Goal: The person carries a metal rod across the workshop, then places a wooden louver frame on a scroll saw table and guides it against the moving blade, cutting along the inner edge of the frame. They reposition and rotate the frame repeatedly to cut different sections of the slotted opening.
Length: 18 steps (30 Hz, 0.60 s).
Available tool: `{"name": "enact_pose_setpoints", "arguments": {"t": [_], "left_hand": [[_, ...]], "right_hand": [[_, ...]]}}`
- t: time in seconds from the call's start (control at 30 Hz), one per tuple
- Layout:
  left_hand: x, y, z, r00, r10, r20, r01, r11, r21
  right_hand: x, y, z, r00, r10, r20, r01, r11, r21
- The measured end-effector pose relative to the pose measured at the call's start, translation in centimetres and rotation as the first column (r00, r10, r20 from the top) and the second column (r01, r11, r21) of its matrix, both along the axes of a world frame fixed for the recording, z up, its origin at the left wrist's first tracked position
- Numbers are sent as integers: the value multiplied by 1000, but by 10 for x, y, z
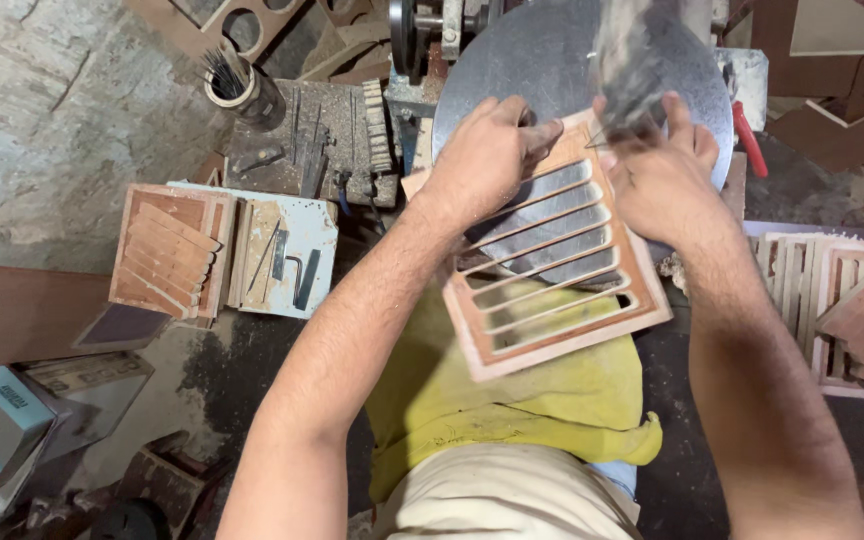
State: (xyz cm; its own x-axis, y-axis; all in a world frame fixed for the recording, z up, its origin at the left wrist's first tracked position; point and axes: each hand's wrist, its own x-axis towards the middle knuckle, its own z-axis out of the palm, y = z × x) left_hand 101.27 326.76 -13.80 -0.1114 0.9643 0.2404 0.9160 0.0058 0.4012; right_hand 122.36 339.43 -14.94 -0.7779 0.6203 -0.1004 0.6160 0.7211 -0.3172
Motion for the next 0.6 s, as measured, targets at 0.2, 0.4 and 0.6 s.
{"name": "enact_pose_setpoints", "arguments": {"t": [0.2,0.4,0.6], "left_hand": [[20,-13,13,999,46,2,-45,987,-154],[40,-24,7,997,63,40,-61,996,-64],[56,-30,-1,988,98,119,-85,990,-108]], "right_hand": [[-5,-1,15,985,-69,157,58,996,71],[-17,5,27,950,-154,272,159,987,5],[-17,24,13,982,-172,-79,175,984,39]]}}
